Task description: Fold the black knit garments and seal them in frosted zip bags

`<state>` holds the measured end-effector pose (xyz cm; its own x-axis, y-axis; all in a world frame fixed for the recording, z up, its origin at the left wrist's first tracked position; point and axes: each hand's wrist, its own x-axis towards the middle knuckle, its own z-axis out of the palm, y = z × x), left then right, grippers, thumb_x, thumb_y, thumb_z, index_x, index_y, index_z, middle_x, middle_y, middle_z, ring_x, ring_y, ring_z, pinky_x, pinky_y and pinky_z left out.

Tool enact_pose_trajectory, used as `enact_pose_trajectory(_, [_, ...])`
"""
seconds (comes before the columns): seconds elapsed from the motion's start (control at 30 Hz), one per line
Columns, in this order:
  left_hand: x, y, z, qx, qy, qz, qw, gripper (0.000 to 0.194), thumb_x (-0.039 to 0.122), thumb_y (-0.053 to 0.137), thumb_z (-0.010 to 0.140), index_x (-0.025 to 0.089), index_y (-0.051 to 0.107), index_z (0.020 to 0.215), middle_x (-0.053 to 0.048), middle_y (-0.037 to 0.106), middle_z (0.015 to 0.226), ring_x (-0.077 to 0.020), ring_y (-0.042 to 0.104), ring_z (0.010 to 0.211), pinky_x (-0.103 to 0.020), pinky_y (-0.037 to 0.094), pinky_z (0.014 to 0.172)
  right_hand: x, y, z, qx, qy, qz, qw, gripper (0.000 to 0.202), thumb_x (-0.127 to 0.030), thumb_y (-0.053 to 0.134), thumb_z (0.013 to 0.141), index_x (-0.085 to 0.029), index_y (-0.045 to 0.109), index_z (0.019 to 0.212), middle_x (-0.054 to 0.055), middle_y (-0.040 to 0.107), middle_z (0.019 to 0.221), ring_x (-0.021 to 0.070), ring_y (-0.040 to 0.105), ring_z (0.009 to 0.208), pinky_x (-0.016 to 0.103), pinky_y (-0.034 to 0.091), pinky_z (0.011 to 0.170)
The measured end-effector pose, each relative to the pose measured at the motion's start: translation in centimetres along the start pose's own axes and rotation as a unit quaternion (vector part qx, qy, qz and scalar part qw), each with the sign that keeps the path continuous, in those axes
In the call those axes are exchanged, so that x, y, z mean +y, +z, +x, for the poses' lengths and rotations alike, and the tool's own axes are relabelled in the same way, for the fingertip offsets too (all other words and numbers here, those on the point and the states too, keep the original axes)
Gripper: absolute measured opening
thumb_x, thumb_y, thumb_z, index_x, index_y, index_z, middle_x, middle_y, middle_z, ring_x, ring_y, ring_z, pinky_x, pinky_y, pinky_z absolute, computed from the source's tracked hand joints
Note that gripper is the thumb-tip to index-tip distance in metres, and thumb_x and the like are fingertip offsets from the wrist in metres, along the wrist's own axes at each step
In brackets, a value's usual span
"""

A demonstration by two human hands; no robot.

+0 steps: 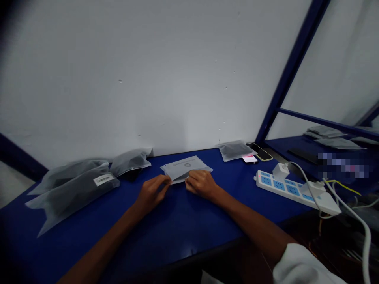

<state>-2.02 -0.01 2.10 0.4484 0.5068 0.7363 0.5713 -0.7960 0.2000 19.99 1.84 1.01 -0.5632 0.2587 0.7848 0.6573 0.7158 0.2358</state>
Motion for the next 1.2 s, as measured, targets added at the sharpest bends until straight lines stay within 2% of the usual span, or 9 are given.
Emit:
enact_pose_trajectory(0.17, [-2.6,-2.4,0.1,-0.012,0.008,0.037,0.999,0.017,0.015,0.048,0.088,0.017,0.064,0.091,-0.005,0.066,0.078,-0.0144,0.064,0.071,-0.024,0.052,0.065,2.8,-0.5,-0.8,-0.017,0.048,-0.043,0.998,0.017,-0.013,0.055,0.078,-0.018,0.056,0.062,-0.001,0.056,0.059,0.0096,0.045,0.051,0.023,0.033,0.054])
enact_pose_trajectory(0.27, [-4.1,-3.5,-0.3,-0.01,-0.015,0.078,0.997,0.02,0.014,0.046,0.087,0.018,0.066,0.087,-0.005,0.066,0.078,-0.0156,0.063,0.073,-0.027,0.051,0.067,3.6,-1.0,-0.8,-0.021,0.067,-0.045,0.997,0.014,-0.012,0.055,0.076,-0.018,0.057,0.064,0.0,0.056,0.061,0.0104,0.047,0.053,0.023,0.035,0.054])
enact_pose_trajectory(0.4, [-4.8,-3.9,-0.7,-0.036,-0.057,0.125,0.99,0.021,0.013,0.046,0.083,0.018,0.066,0.083,-0.005,0.065,0.08,-0.0174,0.063,0.077,-0.029,0.051,0.071,3.9,-1.4,-0.9,-0.06,0.095,-0.014,0.994,0.005,-0.015,0.058,0.078,-0.018,0.062,0.077,0.004,0.061,0.076,0.0143,0.055,0.069,0.023,0.041,0.061])
enact_pose_trajectory(0.5, [-4.8,-3.6,-0.7,-0.055,-0.094,0.156,0.982,0.019,0.012,0.048,0.08,0.019,0.065,0.081,-0.004,0.065,0.082,-0.0178,0.063,0.079,-0.029,0.051,0.072,4.1,-1.3,-1.3,-0.114,0.11,0.009,0.987,0.009,-0.014,0.06,0.079,-0.017,0.064,0.087,0.006,0.064,0.086,0.0164,0.058,0.076,0.024,0.043,0.063])
enact_pose_trajectory(0.63, [-4.3,-3.0,-0.7,-0.087,-0.109,0.174,0.975,0.016,0.01,0.052,0.075,0.019,0.064,0.079,-0.005,0.064,0.082,-0.0199,0.062,0.082,-0.031,0.052,0.071,4.1,-0.7,-1.8,-0.157,0.135,0.051,0.977,0.009,-0.011,0.061,0.079,-0.017,0.064,0.084,0.004,0.066,0.08,0.0146,0.06,0.07,0.023,0.043,0.061])
enact_pose_trajectory(0.77, [-2.9,-1.8,-0.6,-0.101,-0.053,0.133,0.985,0.016,0.011,0.058,0.076,0.018,0.064,0.089,-0.006,0.065,0.09,-0.0221,0.059,0.09,-0.035,0.052,0.078,2.9,-0.2,-1.5,-0.15,0.136,0.101,0.974,0.007,-0.011,0.061,0.08,-0.018,0.064,0.083,0.002,0.066,0.079,0.0132,0.061,0.068,0.022,0.043,0.061])
enact_pose_trajectory(0.9, [-0.7,-0.2,-0.3,-0.094,-0.002,0.108,0.99,0.015,0.018,0.06,0.083,0.017,0.063,0.097,-0.007,0.065,0.092,-0.0212,0.058,0.088,-0.036,0.051,0.078,0.6,0.1,-0.7,-0.122,0.089,0.125,0.981,0.012,-0.014,0.056,0.086,-0.017,0.061,0.076,0.002,0.061,0.071,0.0115,0.056,0.062,0.022,0.041,0.057])
enact_pose_trajectory(1.07, [1.1,1.0,-0.1,-0.087,0.054,0.119,0.988,0.015,0.018,0.05,0.09,0.017,0.064,0.086,-0.005,0.063,0.08,-0.0174,0.056,0.076,-0.03,0.046,0.068,-1.7,0.3,-0.4,-0.1,0.048,0.143,0.984,0.02,-0.012,0.05,0.088,-0.016,0.058,0.069,0.001,0.055,0.067,0.0105,0.049,0.056,0.022,0.036,0.052])
enact_pose_trajectory(1.2, [1.3,1.3,-0.1,-0.092,0.095,0.168,0.977,0.019,0.013,0.046,0.091,0.016,0.062,0.082,-0.004,0.06,0.073,-0.0177,0.053,0.071,-0.031,0.042,0.063,-1.9,0.3,-0.3,-0.103,0.055,0.163,0.98,0.024,-0.013,0.048,0.089,-0.017,0.055,0.066,0.0,0.053,0.066,0.0101,0.047,0.055,0.021,0.036,0.051])
